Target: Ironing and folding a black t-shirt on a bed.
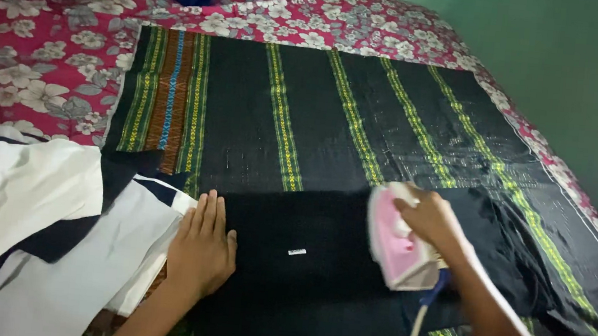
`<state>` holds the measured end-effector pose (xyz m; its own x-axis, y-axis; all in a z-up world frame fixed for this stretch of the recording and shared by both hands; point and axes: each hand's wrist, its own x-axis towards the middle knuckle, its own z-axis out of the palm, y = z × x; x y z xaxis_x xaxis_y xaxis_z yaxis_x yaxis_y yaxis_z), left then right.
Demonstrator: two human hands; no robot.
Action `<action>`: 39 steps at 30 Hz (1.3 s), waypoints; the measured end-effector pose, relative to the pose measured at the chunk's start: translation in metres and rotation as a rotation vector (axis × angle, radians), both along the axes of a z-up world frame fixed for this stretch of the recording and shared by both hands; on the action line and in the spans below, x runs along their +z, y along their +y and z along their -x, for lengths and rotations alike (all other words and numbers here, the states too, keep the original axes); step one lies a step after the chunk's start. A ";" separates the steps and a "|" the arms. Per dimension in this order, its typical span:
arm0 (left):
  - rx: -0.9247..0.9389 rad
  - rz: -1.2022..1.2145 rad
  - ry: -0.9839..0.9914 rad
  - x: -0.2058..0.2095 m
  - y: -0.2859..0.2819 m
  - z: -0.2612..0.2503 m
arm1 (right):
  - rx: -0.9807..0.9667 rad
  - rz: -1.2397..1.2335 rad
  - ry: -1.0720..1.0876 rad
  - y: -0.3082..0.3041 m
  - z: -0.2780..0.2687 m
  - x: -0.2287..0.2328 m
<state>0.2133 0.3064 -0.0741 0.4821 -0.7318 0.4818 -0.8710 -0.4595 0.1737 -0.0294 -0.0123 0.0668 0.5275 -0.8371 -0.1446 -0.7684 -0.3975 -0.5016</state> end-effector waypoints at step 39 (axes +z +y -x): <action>0.092 -0.367 -0.123 0.031 -0.011 0.007 | 0.049 0.223 0.181 -0.040 0.018 0.035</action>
<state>0.2063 0.2955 -0.0432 0.5089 -0.8222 0.2550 -0.8272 -0.5490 -0.1197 -0.0476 -0.0519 0.1017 0.5503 -0.8331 -0.0557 -0.8147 -0.5212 -0.2541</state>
